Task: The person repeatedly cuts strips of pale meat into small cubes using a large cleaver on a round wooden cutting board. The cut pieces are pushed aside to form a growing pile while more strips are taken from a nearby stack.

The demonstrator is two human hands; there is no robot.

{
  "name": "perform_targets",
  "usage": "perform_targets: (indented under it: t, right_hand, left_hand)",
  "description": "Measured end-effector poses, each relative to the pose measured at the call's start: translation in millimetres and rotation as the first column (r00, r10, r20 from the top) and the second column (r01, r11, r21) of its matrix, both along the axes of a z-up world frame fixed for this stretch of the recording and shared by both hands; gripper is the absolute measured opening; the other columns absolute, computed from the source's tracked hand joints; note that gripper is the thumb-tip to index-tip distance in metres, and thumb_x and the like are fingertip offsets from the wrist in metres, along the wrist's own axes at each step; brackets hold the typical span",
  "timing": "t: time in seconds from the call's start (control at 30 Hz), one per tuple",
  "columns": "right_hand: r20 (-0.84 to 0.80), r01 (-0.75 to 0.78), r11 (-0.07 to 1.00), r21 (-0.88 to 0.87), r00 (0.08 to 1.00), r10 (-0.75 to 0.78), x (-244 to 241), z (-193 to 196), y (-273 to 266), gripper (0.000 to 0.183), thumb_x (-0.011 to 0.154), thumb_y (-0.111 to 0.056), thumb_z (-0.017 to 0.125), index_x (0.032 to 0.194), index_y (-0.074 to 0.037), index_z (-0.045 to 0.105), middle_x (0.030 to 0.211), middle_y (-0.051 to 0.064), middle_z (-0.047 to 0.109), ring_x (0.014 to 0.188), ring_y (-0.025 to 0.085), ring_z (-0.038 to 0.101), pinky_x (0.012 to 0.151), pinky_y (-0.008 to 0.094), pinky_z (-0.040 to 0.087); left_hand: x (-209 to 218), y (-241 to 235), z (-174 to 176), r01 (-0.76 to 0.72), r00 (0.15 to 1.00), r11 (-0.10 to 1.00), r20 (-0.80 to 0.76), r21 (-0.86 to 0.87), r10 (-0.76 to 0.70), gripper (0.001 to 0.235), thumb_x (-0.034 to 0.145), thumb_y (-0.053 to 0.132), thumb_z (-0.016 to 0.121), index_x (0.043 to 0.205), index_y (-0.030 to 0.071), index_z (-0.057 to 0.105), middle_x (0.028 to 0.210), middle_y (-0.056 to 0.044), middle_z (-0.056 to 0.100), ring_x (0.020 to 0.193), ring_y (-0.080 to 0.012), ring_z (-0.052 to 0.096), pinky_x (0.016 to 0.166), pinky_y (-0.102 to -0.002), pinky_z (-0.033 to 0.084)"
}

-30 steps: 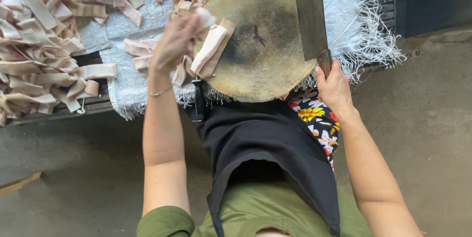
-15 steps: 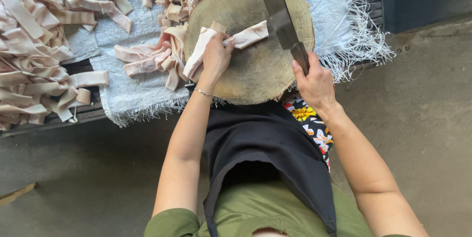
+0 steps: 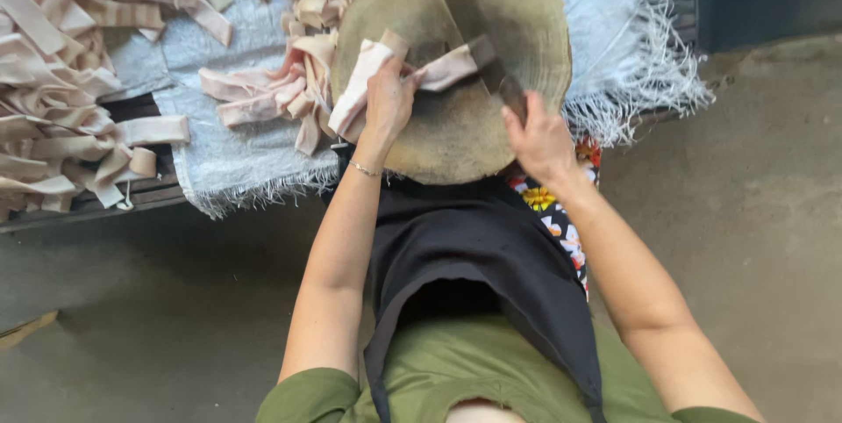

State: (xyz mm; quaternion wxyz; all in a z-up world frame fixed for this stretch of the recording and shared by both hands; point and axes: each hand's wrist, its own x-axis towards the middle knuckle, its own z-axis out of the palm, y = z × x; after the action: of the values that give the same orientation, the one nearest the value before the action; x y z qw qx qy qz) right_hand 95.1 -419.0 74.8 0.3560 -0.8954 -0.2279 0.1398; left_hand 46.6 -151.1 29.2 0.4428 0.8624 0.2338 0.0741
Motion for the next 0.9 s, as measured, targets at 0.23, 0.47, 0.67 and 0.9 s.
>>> perform_targets:
  t: [0.23, 0.47, 0.67, 0.9]
  right_hand:
    - [0.086, 0.092, 0.984, 0.151, 0.991, -0.106, 25.0, 83.2, -3.1, 0.034, 0.109, -0.028, 0.063, 0.127, 0.000, 0.056, 0.083, 0.020, 0.071, 0.074, 0.039, 0.074, 0.066, 0.047, 0.055]
    - [0.079, 0.064, 0.987, 0.144, 0.994, -0.076, 10.8, 30.3, 15.3, 0.037, 0.108, -0.030, 0.059, 0.126, 0.001, 0.050, 0.082, 0.022, 0.070, 0.073, 0.041, 0.072, 0.063, 0.048, 0.054]
    - [-0.029, 0.037, 0.998, -0.043, 0.999, -0.038, 14.1, -5.9, -2.8, 0.042, 0.107, -0.036, 0.060, 0.127, 0.000, 0.054, 0.080, 0.025, 0.070, 0.077, 0.045, 0.071, 0.066, 0.052, 0.053]
    - [0.117, 0.097, 0.976, 0.195, 0.986, -0.121, 17.9, 76.0, -5.3, 0.038, 0.111, -0.032, 0.059, 0.131, -0.001, 0.052, 0.076, 0.018, 0.069, 0.066, 0.035, 0.073, 0.061, 0.045, 0.055]
  left_hand:
    - [8.2, -8.7, -4.9, -0.037, 0.998, 0.998, 0.062, 0.045, 0.034, 0.018, 0.087, 0.011, 0.077, 0.094, -0.002, 0.069, 0.094, -0.021, 0.069, 0.090, -0.0368, 0.067, 0.080, -0.044, 0.052]
    - [3.0, -8.5, 2.4, -0.044, 0.996, 0.997, 0.079, 0.068, 0.039, 0.016, 0.086, 0.010, 0.077, 0.093, -0.002, 0.069, 0.092, -0.020, 0.069, 0.086, -0.0359, 0.068, 0.077, -0.043, 0.052]
    - [-13.2, -5.5, 3.9, -0.073, 0.997, 0.997, -0.014, 0.034, 0.074, 0.018, 0.090, 0.014, 0.076, 0.097, -0.001, 0.070, 0.085, -0.020, 0.071, 0.079, -0.0355, 0.069, 0.074, -0.043, 0.052]
    - [0.5, -14.8, -5.5, -0.046, 0.997, 0.999, 0.065, -0.005, 0.046, 0.017, 0.091, 0.013, 0.073, 0.101, 0.000, 0.071, 0.091, -0.021, 0.073, 0.088, -0.0360, 0.071, 0.078, -0.043, 0.054]
